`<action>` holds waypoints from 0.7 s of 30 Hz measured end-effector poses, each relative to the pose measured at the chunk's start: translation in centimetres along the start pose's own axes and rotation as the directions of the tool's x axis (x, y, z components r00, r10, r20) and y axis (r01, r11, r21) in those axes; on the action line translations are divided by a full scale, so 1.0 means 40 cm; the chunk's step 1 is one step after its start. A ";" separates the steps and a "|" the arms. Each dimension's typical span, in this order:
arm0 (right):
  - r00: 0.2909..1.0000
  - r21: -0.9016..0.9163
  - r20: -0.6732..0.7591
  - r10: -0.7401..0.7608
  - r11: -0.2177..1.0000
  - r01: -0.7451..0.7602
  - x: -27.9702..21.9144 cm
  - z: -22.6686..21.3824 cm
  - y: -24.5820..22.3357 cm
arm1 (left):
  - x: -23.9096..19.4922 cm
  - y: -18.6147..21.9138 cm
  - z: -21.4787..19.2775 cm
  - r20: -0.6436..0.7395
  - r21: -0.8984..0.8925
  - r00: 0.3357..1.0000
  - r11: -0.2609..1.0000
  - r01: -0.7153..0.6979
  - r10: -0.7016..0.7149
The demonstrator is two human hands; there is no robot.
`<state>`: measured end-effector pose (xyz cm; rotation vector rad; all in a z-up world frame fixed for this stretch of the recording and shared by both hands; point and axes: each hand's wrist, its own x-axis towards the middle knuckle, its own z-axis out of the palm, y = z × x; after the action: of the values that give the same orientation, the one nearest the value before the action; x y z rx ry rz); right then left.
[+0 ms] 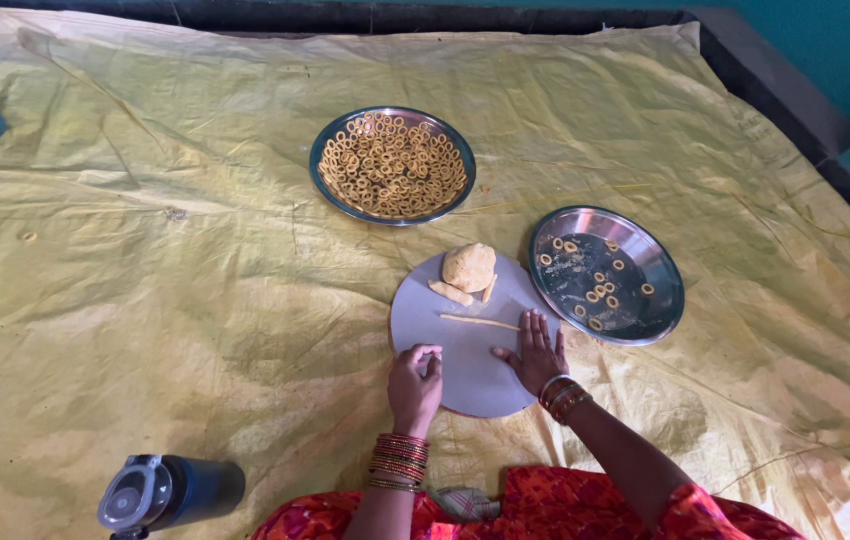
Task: The person rolls small pieces of dough into thin ropes and forms them into rings, placing the finished rings into a metal tray. The process is repeated with multiple pieces of dough.
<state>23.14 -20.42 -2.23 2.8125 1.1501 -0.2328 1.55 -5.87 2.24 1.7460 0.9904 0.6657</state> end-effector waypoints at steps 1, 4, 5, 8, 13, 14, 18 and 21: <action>1.000 0.027 0.013 0.017 0.999 -0.017 0.005 0.003 0.005 | 0.000 -0.002 -0.004 0.002 0.009 1.000 1.000 0.015 -0.015; 0.997 0.009 0.035 -0.073 0.997 0.073 -0.036 0.020 0.002 | 0.001 0.005 -0.009 0.030 -0.001 0.998 0.998 0.060 -0.060; 0.992 -0.007 0.061 -0.114 0.993 0.114 -0.069 0.028 0.002 | 0.000 0.009 -0.006 0.023 -0.030 0.999 0.999 0.044 -0.043; 0.975 -0.068 0.136 -0.174 0.981 0.184 -0.156 0.033 0.011 | 0.002 0.023 0.008 0.025 -0.082 1.000 0.997 0.004 -0.001; 0.991 -0.085 0.111 -0.072 0.993 0.081 -0.110 0.005 0.016 | 0.002 0.029 0.017 0.129 -0.091 0.991 0.995 0.028 -0.016; 0.996 -0.050 0.076 -0.045 0.998 0.049 -0.082 -0.001 0.017 | 0.001 0.027 0.014 0.134 -0.077 0.991 0.996 0.039 -0.029; 1.000 0.014 -0.008 0.028 1.000 -0.028 -0.023 0.008 0.022 | 0.001 0.022 -0.004 0.122 -0.050 0.990 0.996 0.075 -0.069; 0.999 0.023 0.005 -0.036 0.999 0.036 -0.076 0.040 0.017 | 0.009 0.024 -0.009 0.113 -0.045 0.991 0.996 0.082 -0.077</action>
<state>21.29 -23.24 -3.25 2.8114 1.2049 -0.2584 1.74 -5.56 3.28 1.6729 0.9542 0.5323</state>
